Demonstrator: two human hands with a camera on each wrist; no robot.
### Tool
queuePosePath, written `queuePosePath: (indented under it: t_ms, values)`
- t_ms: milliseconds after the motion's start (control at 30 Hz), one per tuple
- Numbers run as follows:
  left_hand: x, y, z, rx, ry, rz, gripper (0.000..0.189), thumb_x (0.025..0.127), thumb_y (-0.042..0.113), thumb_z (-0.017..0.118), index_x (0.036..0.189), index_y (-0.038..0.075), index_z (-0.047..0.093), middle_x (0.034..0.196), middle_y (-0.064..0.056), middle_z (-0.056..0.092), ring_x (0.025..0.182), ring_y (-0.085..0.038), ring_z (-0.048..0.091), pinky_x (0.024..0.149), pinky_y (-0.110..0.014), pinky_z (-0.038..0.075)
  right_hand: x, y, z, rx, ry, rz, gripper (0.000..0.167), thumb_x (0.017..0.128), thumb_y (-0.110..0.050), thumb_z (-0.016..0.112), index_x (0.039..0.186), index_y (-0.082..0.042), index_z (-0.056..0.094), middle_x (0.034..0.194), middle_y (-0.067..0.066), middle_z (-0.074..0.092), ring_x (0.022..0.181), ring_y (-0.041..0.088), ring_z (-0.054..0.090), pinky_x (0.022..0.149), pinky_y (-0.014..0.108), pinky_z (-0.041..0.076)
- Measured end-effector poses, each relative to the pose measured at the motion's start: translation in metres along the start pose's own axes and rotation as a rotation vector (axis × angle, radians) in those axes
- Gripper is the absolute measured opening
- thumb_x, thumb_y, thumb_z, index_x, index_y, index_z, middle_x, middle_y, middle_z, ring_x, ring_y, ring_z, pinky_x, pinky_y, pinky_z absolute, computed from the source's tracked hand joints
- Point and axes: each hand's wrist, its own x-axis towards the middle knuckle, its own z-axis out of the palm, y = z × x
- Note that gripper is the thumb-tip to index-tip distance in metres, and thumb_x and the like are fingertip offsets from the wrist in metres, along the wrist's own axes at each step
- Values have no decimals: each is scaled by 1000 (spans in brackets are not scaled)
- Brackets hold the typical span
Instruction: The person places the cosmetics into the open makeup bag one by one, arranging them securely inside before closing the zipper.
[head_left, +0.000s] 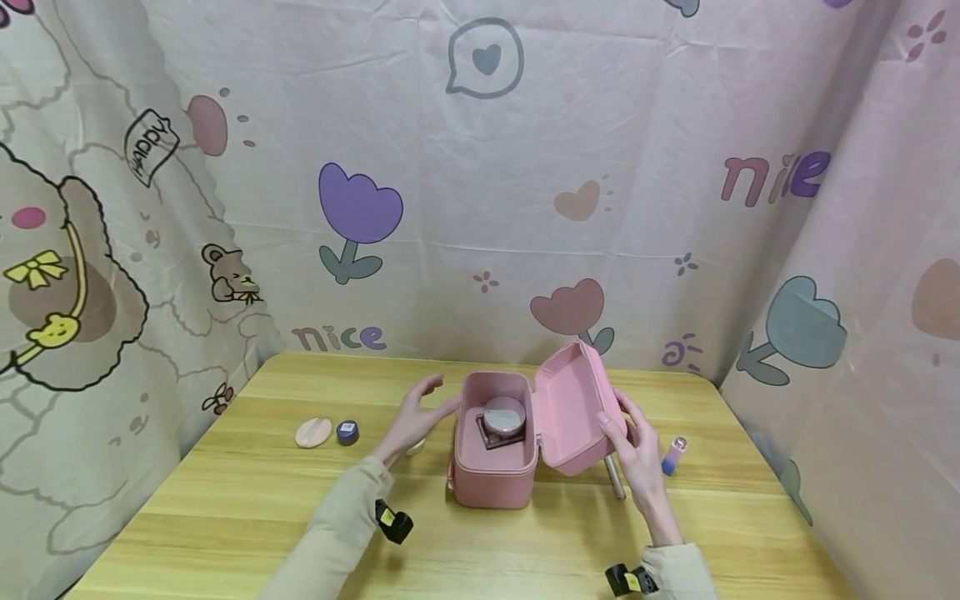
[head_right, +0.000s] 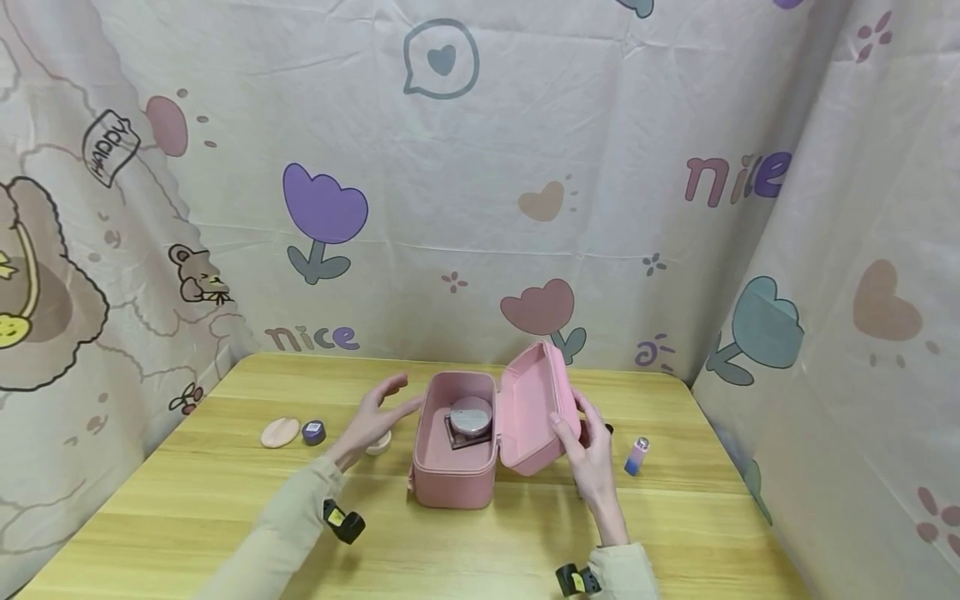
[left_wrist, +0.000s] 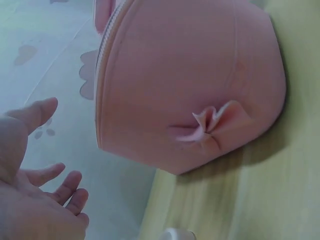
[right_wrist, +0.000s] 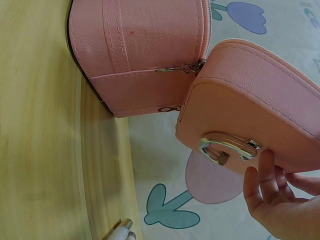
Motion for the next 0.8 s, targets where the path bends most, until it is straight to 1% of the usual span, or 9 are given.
queuePosePath:
  t_ms: [133,233,367,433,467,567,633,700,800]
  values:
    - [-6,-8,-6,4,17,-23,71,92,22,70,151,-3,38,154,-27,41,144,-45,34,122,-62,24,0,0,0,4,1,2,51,100,-8,55,149,0,44,127,-1,51,100,-2,64,77,17,58]
    - [-10,-13,-9,-23,22,-65,74,92,24,71,152,-1,37,156,-25,39,146,-44,31,123,-62,21,0,0,-1,7,5,4,51,100,-8,55,149,-1,44,126,-3,52,99,-2,65,77,18,58]
    - [-14,-21,-11,-24,39,-105,78,90,25,72,152,-4,35,157,-28,34,148,-47,27,124,-62,21,-1,0,-1,8,8,3,51,100,-8,55,149,0,44,125,-5,53,100,-2,65,77,18,58]
    - [-16,-25,-11,5,59,-125,80,89,24,74,152,-6,34,157,-30,32,145,-49,33,122,-62,26,-1,0,-1,8,7,4,50,100,-8,55,148,-1,45,125,-5,53,100,-2,64,77,18,58]
    - [-16,-28,-11,19,69,-136,80,89,23,74,151,-7,34,157,-31,32,141,-50,38,120,-62,30,-1,0,-1,8,6,4,50,100,-8,55,148,-1,45,125,-5,53,100,-2,64,77,18,58]
    - [-18,-34,-9,80,108,-164,81,86,22,77,150,-6,36,155,-31,34,137,-51,40,117,-62,33,0,0,-1,7,6,5,50,100,-8,55,148,-1,45,126,-4,53,100,-2,65,77,18,58]
    - [-18,-39,-8,117,129,-181,82,84,21,78,150,-5,37,153,-30,36,138,-50,37,117,-63,32,0,0,-1,7,4,5,51,100,-8,55,149,-1,44,126,-4,53,100,-2,64,77,18,58]
    - [-18,-41,-7,158,146,-195,83,82,21,79,149,-5,38,152,-31,37,141,-51,28,118,-66,26,0,0,-1,6,3,6,51,100,-8,55,149,0,44,126,-3,52,100,-2,64,77,17,58]
    - [-19,-45,-6,204,161,-238,86,79,22,81,150,-3,39,152,-32,36,141,-52,24,117,-68,21,0,0,0,8,1,5,51,100,-8,55,149,0,44,126,-2,52,99,-2,64,77,18,58]
